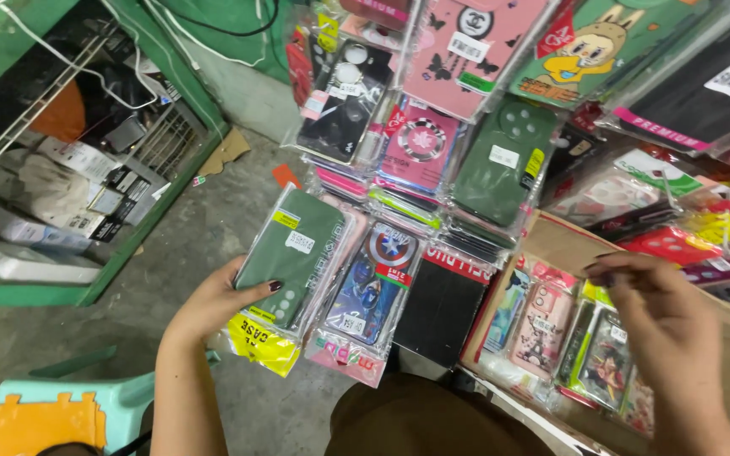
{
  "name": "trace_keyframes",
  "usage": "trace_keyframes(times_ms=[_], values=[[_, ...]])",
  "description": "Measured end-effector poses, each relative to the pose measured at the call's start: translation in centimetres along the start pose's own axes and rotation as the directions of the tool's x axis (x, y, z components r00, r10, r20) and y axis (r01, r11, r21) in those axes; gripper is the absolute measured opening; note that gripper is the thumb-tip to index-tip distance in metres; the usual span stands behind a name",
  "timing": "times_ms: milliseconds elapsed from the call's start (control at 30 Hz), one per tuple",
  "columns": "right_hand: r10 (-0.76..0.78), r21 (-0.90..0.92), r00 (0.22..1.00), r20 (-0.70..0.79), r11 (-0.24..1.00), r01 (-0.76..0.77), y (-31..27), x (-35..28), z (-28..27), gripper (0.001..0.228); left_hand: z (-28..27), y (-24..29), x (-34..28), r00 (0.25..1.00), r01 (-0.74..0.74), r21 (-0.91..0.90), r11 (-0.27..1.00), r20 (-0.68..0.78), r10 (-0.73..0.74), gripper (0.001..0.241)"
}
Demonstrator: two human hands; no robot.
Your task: The person takes packaged phone cases out of a cardboard box and hangs them on hooks on a green wire display wall, arranging them among the other displayed cases. They pick up cases one at a time, match them to empty hook spots, and press them into place on the grid.
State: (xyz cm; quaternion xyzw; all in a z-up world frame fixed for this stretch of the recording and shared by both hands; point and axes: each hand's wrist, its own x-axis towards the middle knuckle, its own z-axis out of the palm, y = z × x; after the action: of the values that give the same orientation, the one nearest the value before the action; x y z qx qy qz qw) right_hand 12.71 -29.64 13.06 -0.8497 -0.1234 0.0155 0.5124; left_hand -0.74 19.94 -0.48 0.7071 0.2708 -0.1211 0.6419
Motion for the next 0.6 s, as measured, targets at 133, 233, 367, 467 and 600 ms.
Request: trace_keyframes(times_ms=[133,233,367,467,600], values=[[0.019,0.218,0.980,-0.196,0.976,0.025,4.0,-0.6,-4.5,0.012,0.4,-1.2,1.5,1.000,-0.012,-0.003,1.000,0.014,0.012,0.053],[-0.070,0.203,0.963,-0.259,0.971,0.125,9.2,-0.5,-8.3,0.005,1.2,-0.8,1.7,0.989,-0.095,0.225,0.970,-0.086,0.117,0.052],[-0.031,0.199,0.947,-0.320,0.975,0.099,13.6,-1.5,-11.8,0.008,2.2,0.0,2.1,0.989,-0.053,0.164,0.985,-0.130,0.075,0.064],[-0.004,0.233,0.939,-0.344,0.968,0.089,14.4,-2.2,-12.5,0.013,2.3,-0.2,2.6,0.997,-0.069,-0.048,0.996,0.019,0.070,0.073],[0.001,0.234,0.944,-0.330,0.969,0.081,9.7,-2.8,-10.3,0.011,2.7,-0.9,2.4,0.998,-0.070,-0.039,0.997,-0.002,0.070,0.076]])
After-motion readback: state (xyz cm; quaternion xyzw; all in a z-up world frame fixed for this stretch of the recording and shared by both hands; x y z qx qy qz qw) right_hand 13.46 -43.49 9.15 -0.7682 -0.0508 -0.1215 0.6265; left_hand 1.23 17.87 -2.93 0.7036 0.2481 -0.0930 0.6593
